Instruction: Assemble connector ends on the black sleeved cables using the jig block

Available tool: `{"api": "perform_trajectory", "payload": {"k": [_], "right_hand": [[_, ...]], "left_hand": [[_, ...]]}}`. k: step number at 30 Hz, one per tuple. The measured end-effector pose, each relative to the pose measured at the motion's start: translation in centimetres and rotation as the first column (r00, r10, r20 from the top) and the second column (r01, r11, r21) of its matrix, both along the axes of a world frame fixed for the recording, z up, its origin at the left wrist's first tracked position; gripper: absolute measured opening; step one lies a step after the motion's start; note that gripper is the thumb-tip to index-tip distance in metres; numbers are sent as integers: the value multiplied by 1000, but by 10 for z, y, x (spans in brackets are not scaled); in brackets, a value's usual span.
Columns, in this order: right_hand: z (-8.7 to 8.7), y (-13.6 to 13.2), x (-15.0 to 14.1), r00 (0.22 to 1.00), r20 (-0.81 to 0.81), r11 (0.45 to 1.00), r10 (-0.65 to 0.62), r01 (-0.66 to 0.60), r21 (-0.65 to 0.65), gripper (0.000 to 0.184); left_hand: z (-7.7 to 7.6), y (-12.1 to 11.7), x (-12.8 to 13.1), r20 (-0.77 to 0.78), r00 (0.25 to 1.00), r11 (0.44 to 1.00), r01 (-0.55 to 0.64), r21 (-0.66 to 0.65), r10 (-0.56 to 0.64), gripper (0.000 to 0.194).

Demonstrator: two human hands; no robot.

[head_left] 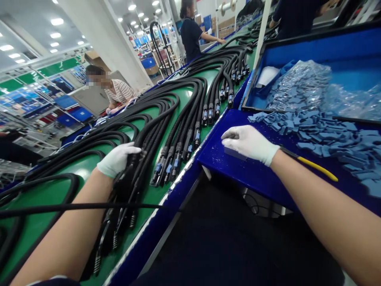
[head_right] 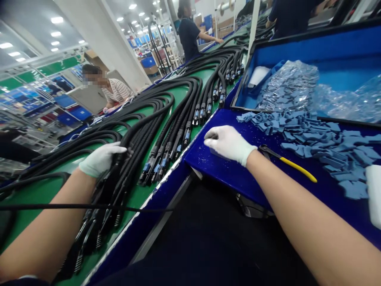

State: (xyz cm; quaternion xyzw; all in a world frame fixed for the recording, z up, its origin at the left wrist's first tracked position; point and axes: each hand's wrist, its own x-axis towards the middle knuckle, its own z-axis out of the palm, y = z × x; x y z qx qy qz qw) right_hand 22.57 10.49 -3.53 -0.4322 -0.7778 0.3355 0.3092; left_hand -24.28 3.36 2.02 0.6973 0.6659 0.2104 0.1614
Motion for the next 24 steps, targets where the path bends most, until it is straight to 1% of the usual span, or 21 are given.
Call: {"api": "perform_trajectory", "payload": {"k": [1,3,4,5,6,8,9,10,12,14,15,16,17,18,19,20,21,22,23,24], "right_hand": [[2,-11,-12,997,-36,997,71,-71,-6,27],[4,-30,-40,966,-121,972,229,-233,-21,42],[4,-38,-55,940,-177,952,293,-303,-35,52],[2,-45,-69,907,-229,926,353,-374,-53,63],[-1,-51,-82,875,-284,900,392,-429,-78,73],[-9,-58,-103,834,-369,857,411,-492,-157,84],[-13,-61,-109,834,-389,848,393,-492,-197,86],[-17,-64,-113,847,-391,853,359,-468,-231,84],[-22,-69,-111,903,-345,901,257,-353,-252,76],[-23,-71,-98,957,-249,951,150,-208,-227,65],[-22,-71,-89,974,-193,967,116,-155,-204,61],[-19,-71,-78,986,-134,977,96,-119,-176,57],[-16,-70,-67,993,-74,984,92,-102,-145,55],[-13,-68,-56,995,-17,989,97,-98,-110,53],[-9,-68,-46,994,38,992,106,-103,-72,52],[-5,-67,-37,989,93,993,115,-112,-36,50],[-2,-67,-31,981,149,992,122,-123,-6,50],[1,-69,-27,971,203,991,124,-131,20,51],[4,-70,-25,960,254,990,115,-132,50,52],[7,-73,-24,950,299,988,94,-126,89,50]], "left_hand": [[10,-1,9,59,998,1000,20,-1,-20,37],[26,-3,40,215,975,998,57,0,-56,36],[32,-5,61,347,934,997,73,31,-79,33],[37,-7,83,442,890,993,79,93,-112,30],[40,-8,105,487,861,984,77,161,-147,29],[41,-8,144,573,802,970,30,240,-167,29],[39,-7,158,596,786,965,4,262,-165,29],[36,-4,169,606,781,960,-31,277,-150,31],[29,1,180,583,808,955,-101,280,-86,34],[21,3,182,480,877,942,-176,287,18,39],[19,2,182,383,922,924,-199,327,63,42],[17,0,183,254,964,901,-181,394,82,45],[16,-2,183,93,994,882,-97,462,60,47],[16,-4,184,-91,996,866,53,497,-9,48],[16,-6,186,-276,954,850,241,467,-119,47],[16,-6,187,-420,870,828,422,368,-256,45],[16,-5,188,-516,768,799,553,235,-379,43],[16,-3,189,-569,681,778,619,110,-461,42],[16,0,189,-600,625,773,634,16,-500,42],[17,3,190,-623,596,783,620,-44,-507,43]]}}
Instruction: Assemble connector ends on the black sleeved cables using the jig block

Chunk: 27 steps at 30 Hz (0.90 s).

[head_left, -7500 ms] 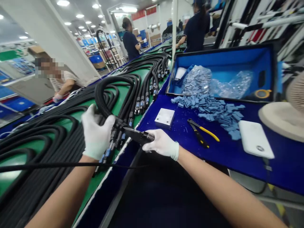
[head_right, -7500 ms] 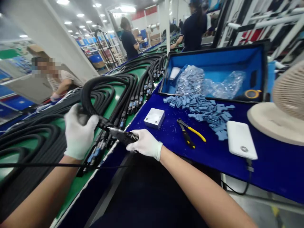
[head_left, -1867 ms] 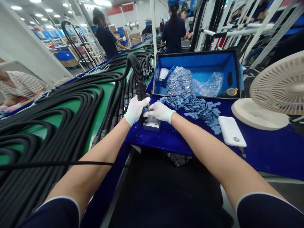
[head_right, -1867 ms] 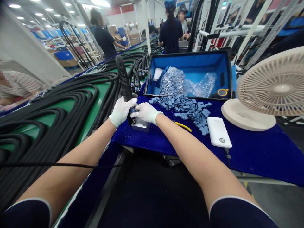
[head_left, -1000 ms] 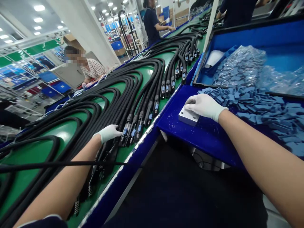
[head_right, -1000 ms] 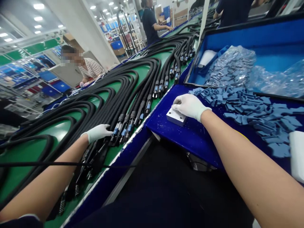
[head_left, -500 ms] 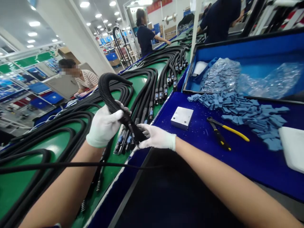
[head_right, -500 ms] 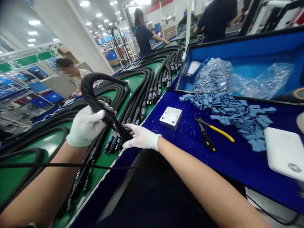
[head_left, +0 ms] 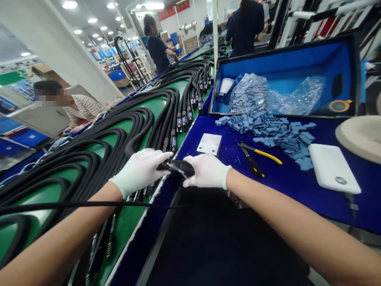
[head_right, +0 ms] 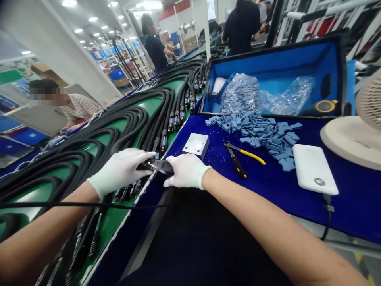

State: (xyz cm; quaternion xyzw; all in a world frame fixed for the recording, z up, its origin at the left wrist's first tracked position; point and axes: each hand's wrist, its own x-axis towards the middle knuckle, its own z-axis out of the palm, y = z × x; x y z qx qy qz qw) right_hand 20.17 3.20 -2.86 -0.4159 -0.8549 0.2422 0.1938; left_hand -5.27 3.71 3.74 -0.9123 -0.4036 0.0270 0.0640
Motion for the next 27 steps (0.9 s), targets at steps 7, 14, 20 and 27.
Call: {"api": "perform_trajectory", "payload": {"k": [7,14,20,27], "right_hand": [[15,-14,-5,989,145,967,36,-71,243,16],[-6,-17,-16,997,36,981,61,-67,180,40],[-7,-22,-22,997,80,964,10,-31,263,23],[-20,-20,-21,988,-148,992,-48,65,112,68]], "left_hand": [[20,8,15,-292,951,995,94,-43,-102,39],[29,3,26,-360,926,992,88,-86,-114,46],[29,0,28,-396,916,997,54,-54,-71,46],[34,1,27,-450,893,999,-25,-27,11,43]]}}
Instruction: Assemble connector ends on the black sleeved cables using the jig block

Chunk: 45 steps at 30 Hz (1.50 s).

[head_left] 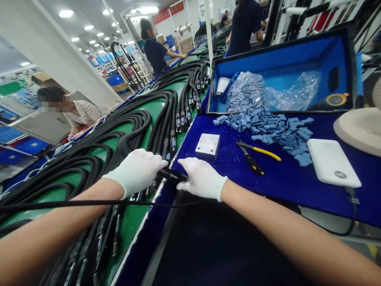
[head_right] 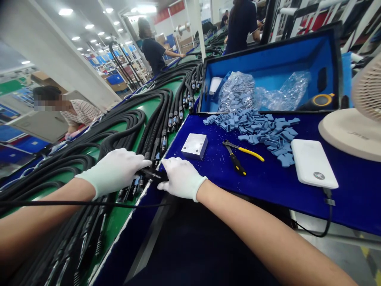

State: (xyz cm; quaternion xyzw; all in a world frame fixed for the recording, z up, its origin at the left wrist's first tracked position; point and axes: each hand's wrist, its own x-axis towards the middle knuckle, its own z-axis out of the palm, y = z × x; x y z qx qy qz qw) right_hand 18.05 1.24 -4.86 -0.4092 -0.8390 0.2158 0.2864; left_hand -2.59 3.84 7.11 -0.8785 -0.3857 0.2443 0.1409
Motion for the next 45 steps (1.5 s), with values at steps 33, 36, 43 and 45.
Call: {"api": "perform_trajectory", "payload": {"k": [33,36,43,45], "right_hand": [[17,-13,105,966,-256,998,41,-49,-26,41],[17,-10,98,959,-270,997,84,-81,21,43],[19,-9,98,967,-228,991,114,-96,92,39],[19,-10,99,968,-219,990,122,-101,103,38]], "left_hand": [[-36,1,88,786,5,779,-128,-613,619,39],[-36,0,91,792,14,788,-121,-604,610,40],[-37,2,96,793,57,793,-106,-600,607,42],[-37,2,95,796,86,801,-92,-592,599,42]]}}
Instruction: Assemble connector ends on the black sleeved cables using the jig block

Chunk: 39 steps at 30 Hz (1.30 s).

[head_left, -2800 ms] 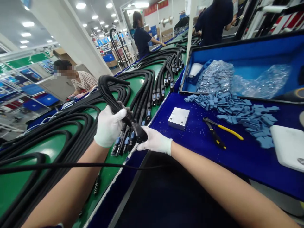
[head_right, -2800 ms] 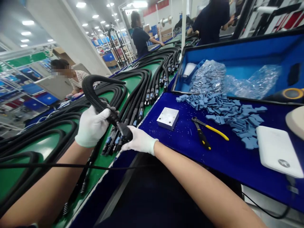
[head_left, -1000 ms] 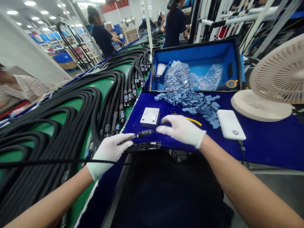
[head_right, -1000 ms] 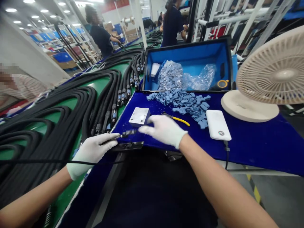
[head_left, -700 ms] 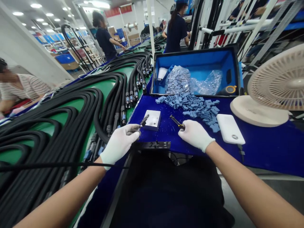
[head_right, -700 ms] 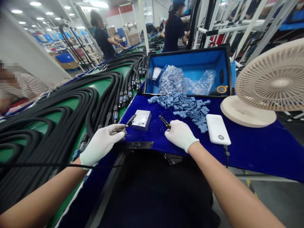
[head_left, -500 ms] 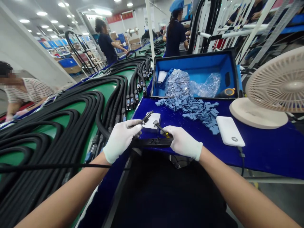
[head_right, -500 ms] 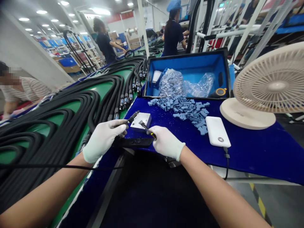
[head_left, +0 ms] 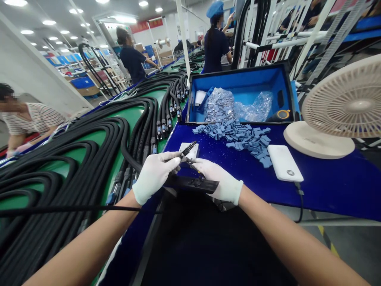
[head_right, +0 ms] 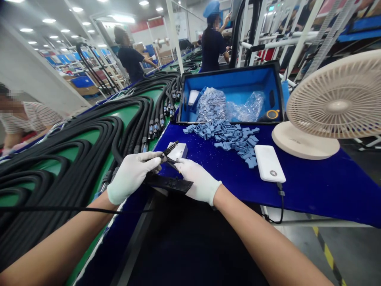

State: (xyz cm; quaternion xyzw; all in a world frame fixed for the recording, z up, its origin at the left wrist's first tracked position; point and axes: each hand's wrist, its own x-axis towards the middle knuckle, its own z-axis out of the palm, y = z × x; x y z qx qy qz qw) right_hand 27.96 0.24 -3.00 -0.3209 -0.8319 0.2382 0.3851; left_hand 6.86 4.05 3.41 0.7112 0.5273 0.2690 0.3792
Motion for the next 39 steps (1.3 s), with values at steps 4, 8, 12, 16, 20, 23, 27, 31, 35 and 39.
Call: {"api": "perform_trajectory", "payload": {"k": [4,8,12,16,20,23,27,31,35,39], "right_hand": [[-8,-2,1,990,96,992,-106,112,-56,29],[-16,-3,0,953,223,970,-205,229,-87,21],[-15,-6,-1,932,233,940,-277,313,-135,13],[-13,-9,2,925,204,911,-320,360,-203,25],[-21,-2,4,898,297,895,-325,394,-209,15],[-31,6,0,860,344,880,-377,448,-156,9],[-34,10,-1,833,368,863,-413,487,-135,5],[-22,4,19,902,304,912,-306,370,-179,16],[-14,-6,45,825,303,834,-477,533,-141,38],[-12,-18,38,893,-125,838,-432,346,-422,64]], "left_hand": [[-3,2,-4,-60,997,998,55,13,-54,39],[-5,8,-1,-39,996,997,82,-13,-82,45],[-3,17,11,31,988,987,148,56,-150,48],[-2,22,18,10,991,989,129,78,-130,46],[-3,20,20,-13,997,991,76,112,-75,47],[-4,20,23,-25,997,988,74,138,-71,46],[-5,26,29,-22,996,987,84,140,-82,44],[-6,32,34,61,996,994,66,90,-71,44],[-6,29,36,190,982,993,-12,121,-11,47],[1,19,37,94,989,980,94,174,-111,42]]}}
